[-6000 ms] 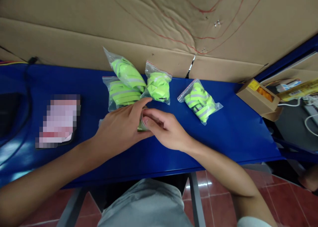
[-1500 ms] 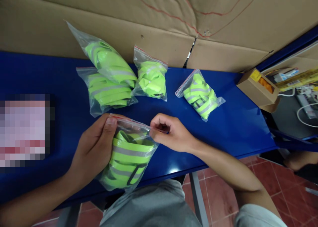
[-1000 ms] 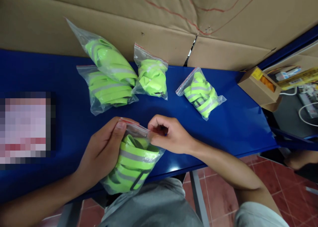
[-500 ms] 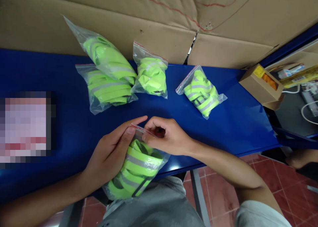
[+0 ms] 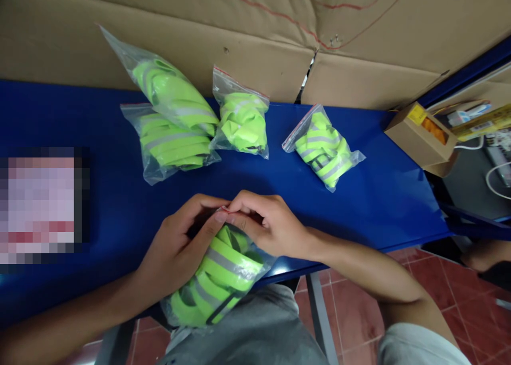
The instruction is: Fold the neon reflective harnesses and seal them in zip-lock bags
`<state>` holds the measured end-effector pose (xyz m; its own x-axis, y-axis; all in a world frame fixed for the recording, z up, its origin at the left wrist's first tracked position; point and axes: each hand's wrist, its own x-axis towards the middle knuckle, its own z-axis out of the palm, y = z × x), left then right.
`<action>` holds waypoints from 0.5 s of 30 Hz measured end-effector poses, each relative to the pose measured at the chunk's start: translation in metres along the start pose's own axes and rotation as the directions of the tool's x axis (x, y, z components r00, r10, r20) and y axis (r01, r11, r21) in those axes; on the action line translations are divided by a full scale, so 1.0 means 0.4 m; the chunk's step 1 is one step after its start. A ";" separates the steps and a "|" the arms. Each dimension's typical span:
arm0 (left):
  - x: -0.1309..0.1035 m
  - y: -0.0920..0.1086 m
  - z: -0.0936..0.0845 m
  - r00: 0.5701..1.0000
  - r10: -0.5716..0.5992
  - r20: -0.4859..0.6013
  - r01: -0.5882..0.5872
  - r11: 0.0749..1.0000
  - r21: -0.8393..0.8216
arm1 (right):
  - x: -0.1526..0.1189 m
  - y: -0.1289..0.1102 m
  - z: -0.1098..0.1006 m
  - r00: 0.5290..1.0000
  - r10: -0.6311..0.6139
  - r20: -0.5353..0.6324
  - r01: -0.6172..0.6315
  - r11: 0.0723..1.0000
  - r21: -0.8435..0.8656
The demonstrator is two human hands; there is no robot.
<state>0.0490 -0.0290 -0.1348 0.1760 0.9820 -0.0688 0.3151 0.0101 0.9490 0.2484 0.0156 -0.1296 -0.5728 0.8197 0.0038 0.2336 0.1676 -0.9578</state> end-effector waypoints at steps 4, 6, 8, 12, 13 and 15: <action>0.004 -0.003 -0.007 0.995 0.067 -0.067 -0.066 0.998 0.011 | -0.003 0.006 -0.005 0.999 -0.039 -0.014 0.039 0.998 -0.045; 0.010 -0.003 -0.015 0.993 0.058 -0.105 -0.060 0.998 -0.009 | -0.001 0.007 -0.011 0.995 -0.100 0.013 0.100 0.990 -0.098; 0.018 -0.002 -0.026 0.986 0.045 -0.162 -0.051 0.998 -0.033 | 0.001 0.004 -0.017 0.985 -0.163 0.047 0.169 0.969 -0.178; 0.024 0.006 -0.042 0.977 0.027 -0.211 -0.041 0.997 -0.062 | 0.001 0.002 -0.022 0.971 -0.233 0.045 0.236 0.931 -0.280; 0.023 0.008 -0.042 0.976 0.021 -0.217 -0.036 0.997 -0.065 | 0.000 0.004 -0.022 0.970 -0.241 0.032 0.241 0.930 -0.279; 0.018 0.013 -0.037 0.975 0.019 -0.223 -0.037 0.996 -0.077 | -0.002 0.010 -0.022 0.968 -0.253 0.000 0.244 0.933 -0.265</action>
<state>0.0383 -0.0190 -0.1258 -0.0305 0.9993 0.0196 0.2353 -0.0119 0.9718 0.2569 0.0205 -0.1308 -0.6132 0.7508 0.2457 0.2864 0.5011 -0.8167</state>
